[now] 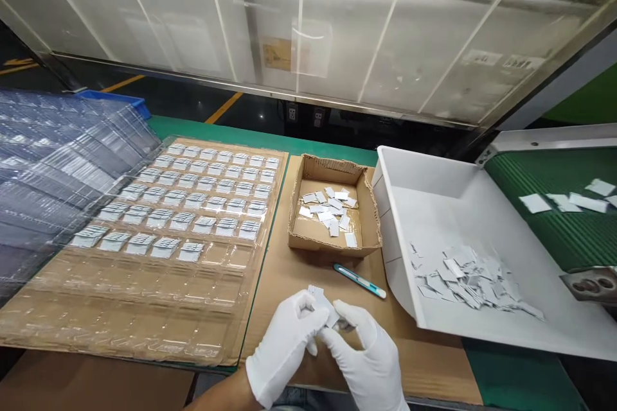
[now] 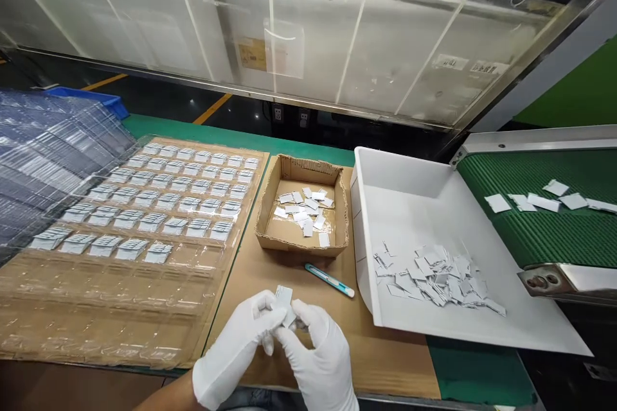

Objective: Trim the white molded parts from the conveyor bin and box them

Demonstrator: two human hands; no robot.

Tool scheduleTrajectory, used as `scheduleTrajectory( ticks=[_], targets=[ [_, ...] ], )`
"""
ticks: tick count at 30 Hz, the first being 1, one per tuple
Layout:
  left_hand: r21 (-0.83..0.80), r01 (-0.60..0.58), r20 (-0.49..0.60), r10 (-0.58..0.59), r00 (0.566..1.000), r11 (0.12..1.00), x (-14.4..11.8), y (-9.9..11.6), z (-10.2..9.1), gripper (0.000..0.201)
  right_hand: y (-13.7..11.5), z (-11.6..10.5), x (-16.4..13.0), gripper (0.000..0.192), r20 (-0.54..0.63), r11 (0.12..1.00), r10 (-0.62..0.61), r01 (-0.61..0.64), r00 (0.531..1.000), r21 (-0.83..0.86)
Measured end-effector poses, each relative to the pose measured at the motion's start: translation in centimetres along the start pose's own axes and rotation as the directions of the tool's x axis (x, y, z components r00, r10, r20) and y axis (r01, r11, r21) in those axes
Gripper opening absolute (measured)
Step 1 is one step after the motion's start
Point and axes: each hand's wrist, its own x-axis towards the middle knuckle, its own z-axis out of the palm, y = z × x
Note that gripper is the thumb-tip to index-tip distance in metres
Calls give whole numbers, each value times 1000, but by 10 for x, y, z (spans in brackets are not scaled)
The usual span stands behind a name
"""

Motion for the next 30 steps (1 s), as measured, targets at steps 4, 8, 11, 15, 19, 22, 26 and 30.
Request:
scheduleTrajectory(
  ticks=[4,8,11,15,19,22,26,30],
  targets=[
    [-30,35,-26,-35,999,999,1,-14,-1,54,4,1,-3,23,39,1000,-3,4,999,-29],
    [-92,42,34,-39,999,995,0,-31,-3,54,9,-1,-5,23,104,999,50,-49,993,-14],
    [-72,-9,35,12,999,997,-3,-38,-4,52,12,-4,-6,28,155,995,96,-99,983,10],
    [-29,-29,60,30,998,999,-7,-42,-6,56,15,-5,-8,32,200,987,149,-159,968,32],
    [-25,-30,71,31,997,999,-9,-43,-7,56,18,-3,-12,32,213,974,195,-215,957,71],
    [-33,-30,65,32,997,999,-11,-41,-6,55,20,-2,-13,29,214,966,219,-242,952,86],
    [-38,-13,67,16,998,999,-11,-38,-5,55,20,-3,-12,27,216,962,238,-261,947,84],
    [-37,3,78,0,997,999,-8,-40,-6,58,19,-4,-11,29,223,961,242,-265,944,82]
  ],
)
